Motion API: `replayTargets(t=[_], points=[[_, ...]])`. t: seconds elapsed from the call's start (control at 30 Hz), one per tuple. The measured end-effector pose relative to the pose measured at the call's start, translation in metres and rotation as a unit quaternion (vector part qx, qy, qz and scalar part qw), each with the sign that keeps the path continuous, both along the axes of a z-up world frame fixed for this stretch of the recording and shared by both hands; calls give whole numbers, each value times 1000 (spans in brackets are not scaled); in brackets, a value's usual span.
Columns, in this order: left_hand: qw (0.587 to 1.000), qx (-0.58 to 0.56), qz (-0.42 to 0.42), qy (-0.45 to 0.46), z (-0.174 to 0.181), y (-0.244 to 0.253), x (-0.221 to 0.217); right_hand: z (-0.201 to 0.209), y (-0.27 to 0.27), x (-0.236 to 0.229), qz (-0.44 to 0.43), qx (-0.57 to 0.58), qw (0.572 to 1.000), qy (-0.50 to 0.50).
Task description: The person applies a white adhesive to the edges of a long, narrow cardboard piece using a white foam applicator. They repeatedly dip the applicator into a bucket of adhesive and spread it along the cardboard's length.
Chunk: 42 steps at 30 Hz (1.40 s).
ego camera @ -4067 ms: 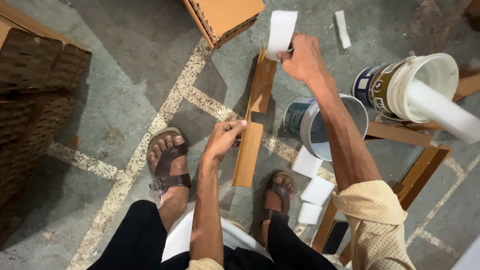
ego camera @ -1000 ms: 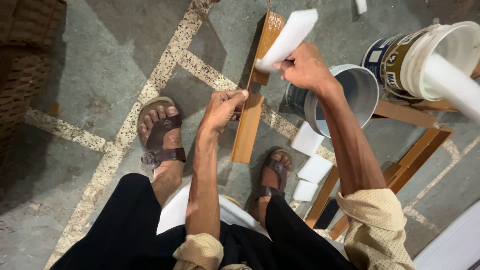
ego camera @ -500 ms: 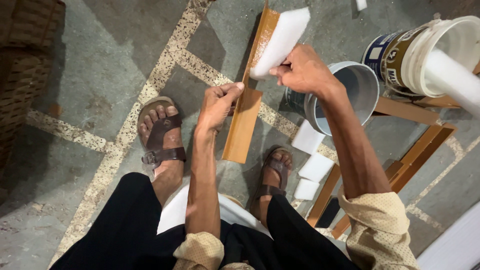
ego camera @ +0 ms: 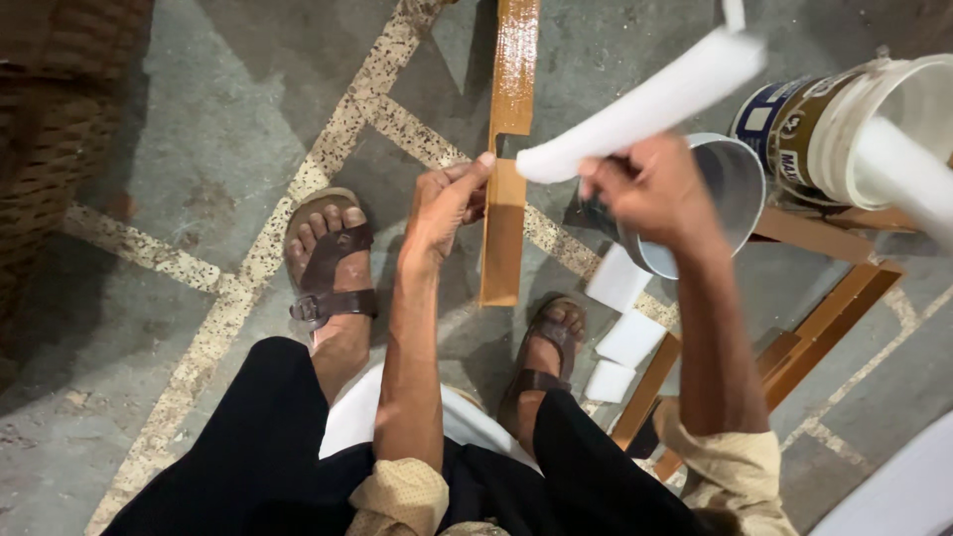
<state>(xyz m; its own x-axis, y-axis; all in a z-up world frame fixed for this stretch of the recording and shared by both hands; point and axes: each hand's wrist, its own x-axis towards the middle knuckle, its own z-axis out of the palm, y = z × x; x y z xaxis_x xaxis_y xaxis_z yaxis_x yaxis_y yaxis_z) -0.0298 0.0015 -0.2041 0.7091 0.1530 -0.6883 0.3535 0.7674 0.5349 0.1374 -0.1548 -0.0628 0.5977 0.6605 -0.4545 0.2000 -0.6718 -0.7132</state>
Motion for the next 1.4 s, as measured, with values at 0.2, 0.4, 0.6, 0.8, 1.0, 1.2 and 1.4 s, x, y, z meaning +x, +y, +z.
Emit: replayTargets(t=[0.2,0.4,0.6,0.8,1.0,1.2,1.4], points=[[998,2,-13,55,5,1,0,-32,6,-53,36,71,988,-129],[999,38,-4,36,12,-2,2,-42,-7,-77,-138,84,975,153],[996,56,-7,70,6,-8,6,2,-26,-91,92,66,993,39],[998,37,-8,51,7,-14,5,7,-22,-61,-79,94,990,-74],[998,17,-5,54,6,-14,7,-28,4,-49,-45,48,977,-202],[999,24,7,31,3,-17,6,-37,14,-63,-120,69,970,-199],[998,40,17,52,4,-15,6,-40,26,-60,-145,38,976,-155]])
